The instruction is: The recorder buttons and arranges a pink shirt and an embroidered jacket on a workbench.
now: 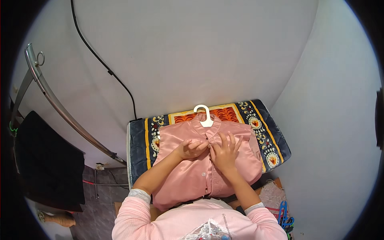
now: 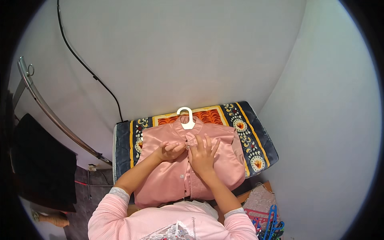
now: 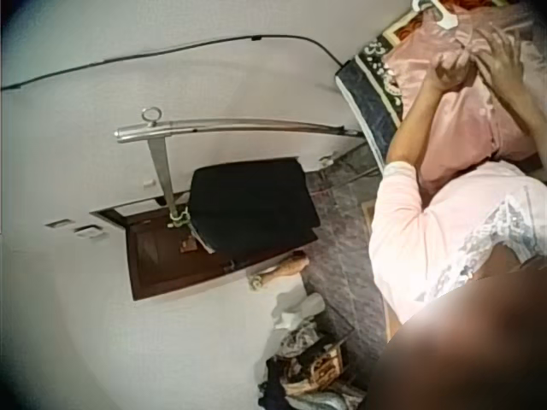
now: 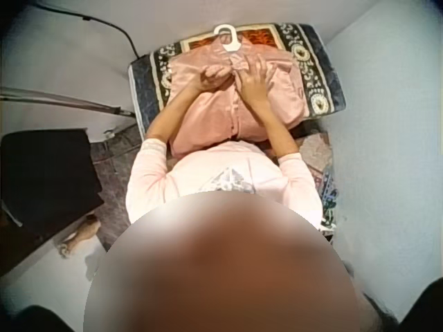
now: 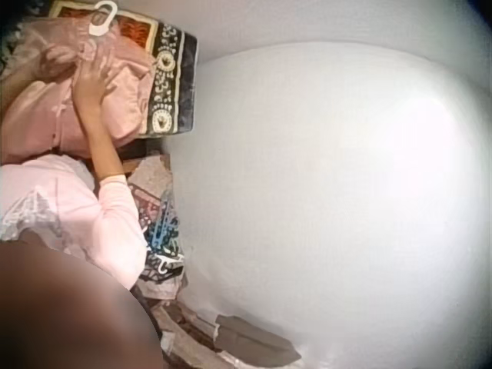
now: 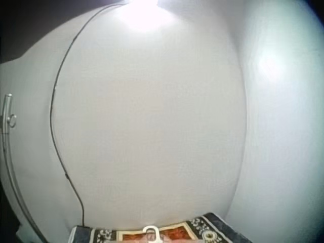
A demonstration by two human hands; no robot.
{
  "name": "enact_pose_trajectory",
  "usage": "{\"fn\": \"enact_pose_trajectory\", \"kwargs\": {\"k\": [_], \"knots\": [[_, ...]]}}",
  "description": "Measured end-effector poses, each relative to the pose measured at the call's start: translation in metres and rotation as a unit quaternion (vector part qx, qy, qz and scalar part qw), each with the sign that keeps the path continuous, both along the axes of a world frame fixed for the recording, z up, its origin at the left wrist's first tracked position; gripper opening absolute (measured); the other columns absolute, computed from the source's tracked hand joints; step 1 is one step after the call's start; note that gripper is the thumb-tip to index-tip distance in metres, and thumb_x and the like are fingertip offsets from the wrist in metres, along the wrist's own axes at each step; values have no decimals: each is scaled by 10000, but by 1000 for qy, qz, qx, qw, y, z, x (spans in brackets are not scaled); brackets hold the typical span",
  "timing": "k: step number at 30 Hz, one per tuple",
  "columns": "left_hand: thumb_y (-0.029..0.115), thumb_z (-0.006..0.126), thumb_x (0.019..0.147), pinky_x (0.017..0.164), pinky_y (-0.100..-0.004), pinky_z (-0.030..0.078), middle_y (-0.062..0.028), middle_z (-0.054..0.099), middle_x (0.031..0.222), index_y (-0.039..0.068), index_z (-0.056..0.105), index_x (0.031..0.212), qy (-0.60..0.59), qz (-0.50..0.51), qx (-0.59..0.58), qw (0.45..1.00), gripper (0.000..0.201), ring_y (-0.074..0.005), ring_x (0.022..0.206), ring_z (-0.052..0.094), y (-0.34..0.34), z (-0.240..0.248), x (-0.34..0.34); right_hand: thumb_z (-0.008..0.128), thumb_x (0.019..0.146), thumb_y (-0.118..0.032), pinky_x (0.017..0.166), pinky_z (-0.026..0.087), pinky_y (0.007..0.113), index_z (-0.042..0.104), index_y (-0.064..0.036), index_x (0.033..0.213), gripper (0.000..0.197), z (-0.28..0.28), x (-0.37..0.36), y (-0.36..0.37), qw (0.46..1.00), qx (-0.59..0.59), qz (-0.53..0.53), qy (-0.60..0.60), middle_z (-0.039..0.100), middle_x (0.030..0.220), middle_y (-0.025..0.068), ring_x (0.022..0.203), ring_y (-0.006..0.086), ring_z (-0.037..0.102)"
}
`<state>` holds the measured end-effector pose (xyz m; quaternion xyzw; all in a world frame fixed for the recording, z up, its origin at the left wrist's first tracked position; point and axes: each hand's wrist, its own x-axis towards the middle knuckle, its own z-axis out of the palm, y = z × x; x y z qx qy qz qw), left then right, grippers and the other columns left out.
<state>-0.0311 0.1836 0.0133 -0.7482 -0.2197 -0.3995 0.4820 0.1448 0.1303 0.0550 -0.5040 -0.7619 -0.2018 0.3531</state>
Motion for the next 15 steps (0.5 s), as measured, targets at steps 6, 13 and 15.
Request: {"fn": "enact_pose_trajectory", "kwargs": {"k": [6, 13, 15], "knots": [[357, 569, 808, 1048, -377, 163, 83, 523, 1189, 211, 638, 941, 24, 37, -112, 993, 209, -102, 1106, 387, -18, 16, 6, 670, 692, -213, 1057, 71, 660, 633, -84, 644, 142, 0, -6, -3, 997, -44, -23, 66, 513, 1168, 87, 1235, 330, 353], [217, 656, 764, 960, -440, 232, -75, 451, 1298, 164, 657, 938, -97, 31, -426, 899, 183, -253, 1190, 366, -69, 40, -14, 703, 719, -275, 1048, 112, 624, 645, -98, 858, 232, 4, -4, -42, 975, -168, 4, 142, 443, 1208, 157, 1240, 370, 307], [247, 680, 741, 957, -478, 210, -93, 434, 1313, 173, 668, 911, -126, 39, -474, 871, 186, -298, 1183, 347, -95, 42, -18, 717, 692, -303, 1027, 105, 657, 624, -100, 828, 260, -3, 1, -67, 969, -200, -31, 143, 443, 1206, 156, 1244, 377, 305]]}}
